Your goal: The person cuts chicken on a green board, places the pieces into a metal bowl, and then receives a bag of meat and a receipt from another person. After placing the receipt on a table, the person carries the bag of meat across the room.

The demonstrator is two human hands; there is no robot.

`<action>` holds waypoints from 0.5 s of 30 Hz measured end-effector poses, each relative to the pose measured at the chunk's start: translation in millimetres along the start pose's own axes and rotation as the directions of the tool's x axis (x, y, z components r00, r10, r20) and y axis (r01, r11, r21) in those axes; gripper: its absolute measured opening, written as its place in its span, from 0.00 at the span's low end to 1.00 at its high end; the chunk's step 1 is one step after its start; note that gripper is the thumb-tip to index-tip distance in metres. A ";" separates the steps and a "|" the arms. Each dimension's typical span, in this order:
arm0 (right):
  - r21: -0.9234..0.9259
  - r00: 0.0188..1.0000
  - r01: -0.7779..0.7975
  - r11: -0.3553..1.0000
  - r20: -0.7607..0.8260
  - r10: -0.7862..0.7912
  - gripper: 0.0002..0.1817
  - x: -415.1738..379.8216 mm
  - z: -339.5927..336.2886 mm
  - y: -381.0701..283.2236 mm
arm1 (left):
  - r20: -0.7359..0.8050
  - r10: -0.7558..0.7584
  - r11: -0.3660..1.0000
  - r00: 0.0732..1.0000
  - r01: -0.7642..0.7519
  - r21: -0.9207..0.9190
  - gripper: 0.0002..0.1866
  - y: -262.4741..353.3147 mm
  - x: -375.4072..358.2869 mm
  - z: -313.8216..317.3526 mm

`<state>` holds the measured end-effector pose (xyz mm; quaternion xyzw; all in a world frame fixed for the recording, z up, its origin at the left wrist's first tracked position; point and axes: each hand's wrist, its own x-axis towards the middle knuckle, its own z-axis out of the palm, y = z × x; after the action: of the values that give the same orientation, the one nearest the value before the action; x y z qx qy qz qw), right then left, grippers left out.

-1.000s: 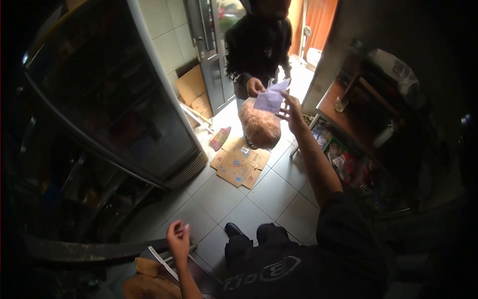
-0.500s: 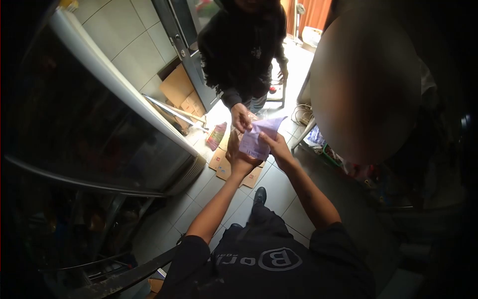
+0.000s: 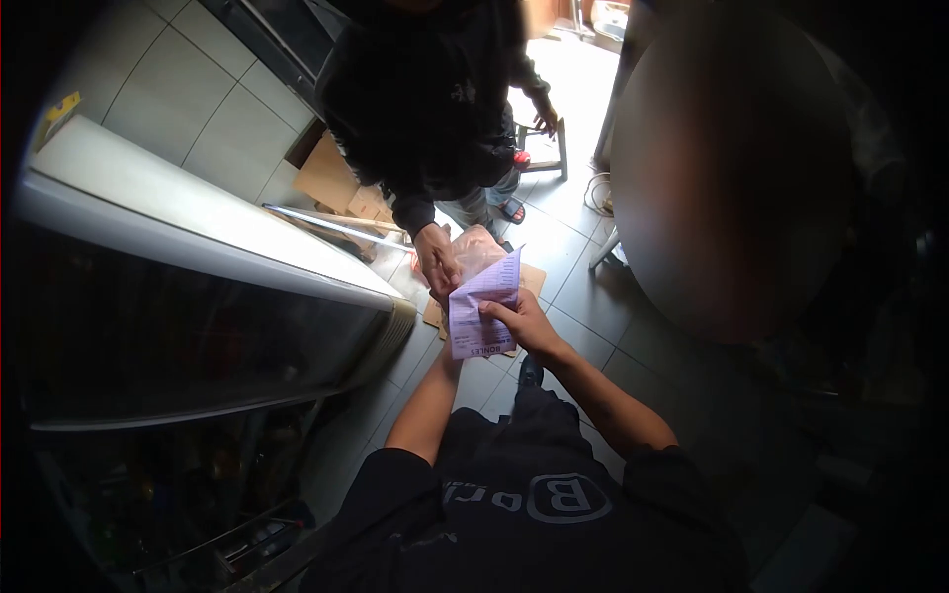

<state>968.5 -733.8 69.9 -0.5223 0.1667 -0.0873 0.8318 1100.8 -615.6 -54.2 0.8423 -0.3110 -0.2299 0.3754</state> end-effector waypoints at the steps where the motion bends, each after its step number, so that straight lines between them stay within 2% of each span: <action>1: -0.016 1.000 -0.028 0.999 0.011 0.028 0.16 1.5 -2.2 -2.7 | -0.005 0.014 1.000 1.000 -0.014 0.007 0.36 -1.9 -0.1 -0.9; 5: 0.075 0.999 0.014 0.997 -0.040 -0.012 0.17 10.8 4.2 10.0 | -0.063 0.075 0.996 0.995 -0.072 0.049 0.32 -12.1 -9.3 0.3; 15: 0.019 0.996 0.052 0.998 -0.071 -0.050 0.20 -27.4 -3.9 -24.1 | -0.136 0.200 0.973 0.970 -0.180 0.142 0.23 -39.4 -10.6 -15.1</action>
<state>942.3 -738.9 95.1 -0.5143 0.1814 -0.1285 0.8283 1116.6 -580.2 -73.8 0.8459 -0.3756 -0.1087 0.3627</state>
